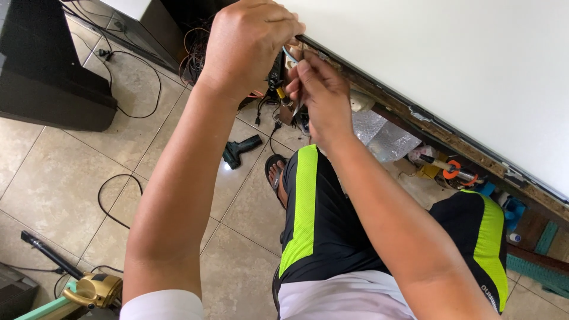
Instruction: Aligning and assembling the layers and frame of a large flat-panel display during a repair process.
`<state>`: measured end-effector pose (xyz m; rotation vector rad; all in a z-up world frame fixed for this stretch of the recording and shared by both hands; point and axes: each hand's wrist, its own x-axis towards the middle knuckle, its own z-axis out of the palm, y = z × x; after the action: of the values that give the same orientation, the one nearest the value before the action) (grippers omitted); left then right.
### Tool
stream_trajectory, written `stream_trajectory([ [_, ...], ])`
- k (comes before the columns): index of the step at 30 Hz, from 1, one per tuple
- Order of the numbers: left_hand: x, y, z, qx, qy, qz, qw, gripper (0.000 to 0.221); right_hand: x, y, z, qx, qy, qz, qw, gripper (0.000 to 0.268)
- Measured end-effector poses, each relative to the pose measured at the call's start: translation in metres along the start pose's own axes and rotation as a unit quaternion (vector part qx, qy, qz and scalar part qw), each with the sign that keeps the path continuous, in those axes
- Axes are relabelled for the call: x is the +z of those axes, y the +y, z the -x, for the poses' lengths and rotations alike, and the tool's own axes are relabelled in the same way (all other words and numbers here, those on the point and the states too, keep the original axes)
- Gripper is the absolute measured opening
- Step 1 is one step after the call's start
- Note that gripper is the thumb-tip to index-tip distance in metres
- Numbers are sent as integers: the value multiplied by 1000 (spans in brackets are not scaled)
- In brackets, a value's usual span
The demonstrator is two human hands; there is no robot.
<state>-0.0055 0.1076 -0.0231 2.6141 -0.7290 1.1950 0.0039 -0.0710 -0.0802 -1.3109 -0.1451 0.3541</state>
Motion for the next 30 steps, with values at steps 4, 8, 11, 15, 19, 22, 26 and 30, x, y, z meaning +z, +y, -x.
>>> stream_trajectory([
  [4,1,-7,0,2,-47,-23,999,17,7,-2,7,68,-9,-104,992,33],
  [8,0,-11,-12,-23,-75,-5,997,12,10,-26,14,88,-2,-49,995,27],
  [11,-13,-11,-34,-68,-190,15,979,11,13,-95,56,208,-48,274,938,26],
  [15,-23,-9,-48,-76,-249,-43,965,14,-110,-72,130,-88,-181,365,909,18],
  [19,-29,10,-52,-114,-320,-46,939,33,-279,-136,199,-202,-4,647,735,31],
  [22,-23,49,-68,-123,-343,-61,929,37,-371,-213,230,-74,122,800,583,40],
  [26,-2,130,-95,-6,-256,-9,966,39,-455,-256,252,113,53,822,555,45],
  [30,19,146,-93,-32,-353,-32,935,31,-486,-248,251,74,53,792,604,32],
])
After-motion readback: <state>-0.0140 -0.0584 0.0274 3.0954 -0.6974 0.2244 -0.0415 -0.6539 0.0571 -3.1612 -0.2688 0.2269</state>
